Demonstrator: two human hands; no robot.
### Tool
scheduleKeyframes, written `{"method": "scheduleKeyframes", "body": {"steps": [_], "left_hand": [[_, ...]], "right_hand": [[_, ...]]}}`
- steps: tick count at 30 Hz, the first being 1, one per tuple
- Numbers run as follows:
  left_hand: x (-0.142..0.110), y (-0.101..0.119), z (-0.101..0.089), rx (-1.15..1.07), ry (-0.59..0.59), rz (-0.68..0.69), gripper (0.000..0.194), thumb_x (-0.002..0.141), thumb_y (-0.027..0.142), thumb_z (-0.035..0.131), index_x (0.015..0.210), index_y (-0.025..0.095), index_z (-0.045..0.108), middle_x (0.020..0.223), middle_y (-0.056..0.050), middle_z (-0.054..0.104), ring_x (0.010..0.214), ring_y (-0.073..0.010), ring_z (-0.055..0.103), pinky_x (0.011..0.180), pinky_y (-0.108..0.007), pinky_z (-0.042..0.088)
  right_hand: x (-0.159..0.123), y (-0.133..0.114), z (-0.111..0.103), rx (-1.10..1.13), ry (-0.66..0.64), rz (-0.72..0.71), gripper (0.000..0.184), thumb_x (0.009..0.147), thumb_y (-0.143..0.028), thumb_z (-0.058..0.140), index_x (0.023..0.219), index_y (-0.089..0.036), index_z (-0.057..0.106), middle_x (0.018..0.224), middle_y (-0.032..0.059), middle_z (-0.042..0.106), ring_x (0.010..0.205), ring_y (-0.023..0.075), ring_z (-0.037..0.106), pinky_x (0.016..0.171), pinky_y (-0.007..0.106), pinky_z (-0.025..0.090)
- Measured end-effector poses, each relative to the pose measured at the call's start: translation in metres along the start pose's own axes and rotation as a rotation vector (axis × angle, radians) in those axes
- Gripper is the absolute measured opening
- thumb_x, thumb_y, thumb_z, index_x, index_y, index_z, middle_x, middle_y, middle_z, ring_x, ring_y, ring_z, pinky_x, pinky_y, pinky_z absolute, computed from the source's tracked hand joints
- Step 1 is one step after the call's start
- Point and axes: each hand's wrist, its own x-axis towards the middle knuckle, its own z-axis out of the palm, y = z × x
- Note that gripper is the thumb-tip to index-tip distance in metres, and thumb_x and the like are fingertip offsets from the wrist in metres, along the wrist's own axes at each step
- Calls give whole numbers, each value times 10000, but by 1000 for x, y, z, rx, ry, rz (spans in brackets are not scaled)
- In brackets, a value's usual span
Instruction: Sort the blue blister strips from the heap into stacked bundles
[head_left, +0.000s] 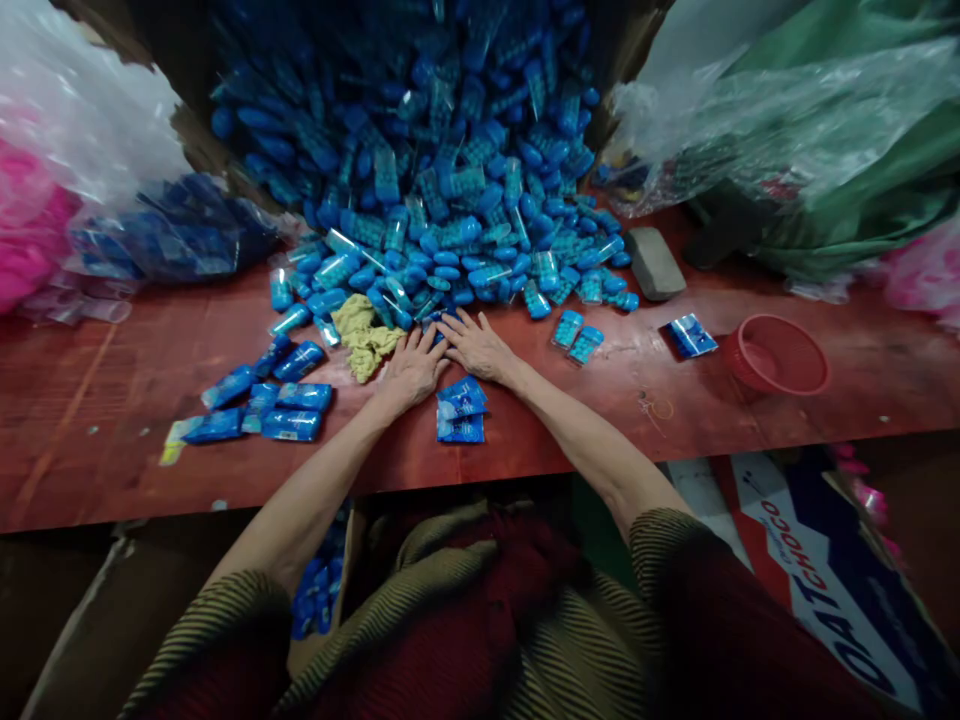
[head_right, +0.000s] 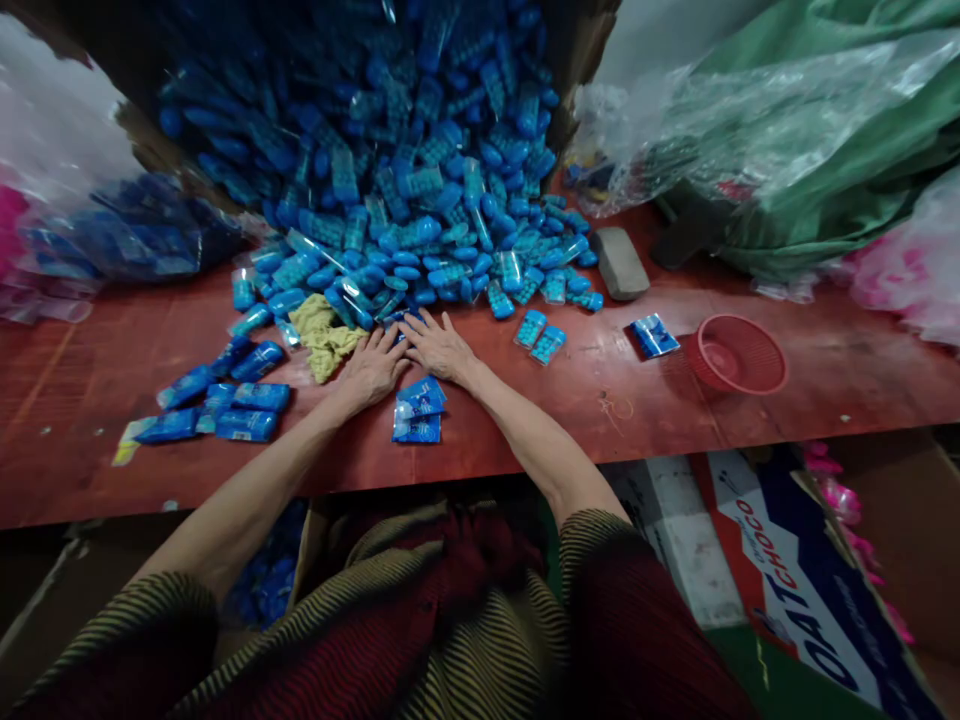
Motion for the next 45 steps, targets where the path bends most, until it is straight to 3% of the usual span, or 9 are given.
{"method": "scheduleKeyframes", "body": {"steps": [7,12,17,21,25,30,33,41,45], "left_hand": [[3,-17,-2,-17,55,75,421,907,275,361,1281,172,525,1422,-143,440,1312,-286,386,1061,-489,317],[2,-24,-8,-130,96,102,404,906,220,330,1234,158,558,1393,-139,471,1282,-245,436,1048,-439,370],[-43,7,-2,-206,217,-20,406,928,246,313,1257,179,542,1367,-119,504,1340,-259,358,1062,-483,339],[-88,43,7,-175,98,-52,393,909,290,391,1253,197,555,1376,-136,497,1316,-308,387,1039,-530,340],[-105,57,7,-138,32,-81,395,914,261,365,1249,237,573,1391,-133,483,1337,-324,354,1045,-559,306],[-90,51,1,-160,4,-97,424,908,222,351,1288,221,540,1419,-129,452,1346,-312,341,1047,-538,310],[-75,46,-1,-130,-46,-38,415,904,258,376,1280,258,549,1435,-112,434,1348,-343,324,1033,-568,304],[-45,27,-8,-13,-71,23,440,910,294,366,1327,264,503,1446,-145,403,1335,-393,311,992,-614,293],[-37,18,-16,-26,-31,-56,438,907,234,346,1307,214,522,1425,-159,429,1330,-365,333,1013,-585,290]], "right_hand": [[6,-14,4,-9,80,86,505,953,-338,338,1413,-129,353,1476,130,363,1359,334,265,1049,634,233],[1,-19,-9,99,63,149,466,929,-287,428,1389,-213,405,1498,96,329,1368,331,258,1039,647,239],[-61,-37,-21,119,174,173,362,939,-269,420,1281,-243,537,1408,100,458,1342,293,317,1061,612,220],[-115,-60,-5,94,117,98,290,924,-293,459,1150,-239,632,1278,111,568,1281,308,386,1039,622,242],[-136,-73,11,99,132,77,289,928,-237,437,1125,-249,648,1234,111,589,1255,292,403,1040,614,243],[-133,-78,6,127,160,100,241,920,-288,463,966,-257,697,1075,89,631,1097,239,499,1058,570,233],[-131,-80,1,97,128,121,243,920,-291,458,1020,-251,676,1030,90,631,1014,231,524,1052,576,236],[-111,-76,4,75,63,106,356,949,-273,390,1270,-208,530,1294,134,546,1274,304,377,1029,654,227],[-97,-66,1,107,7,100,379,932,-280,440,1302,-237,511,1354,128,500,1308,312,353,1031,630,258]]}}
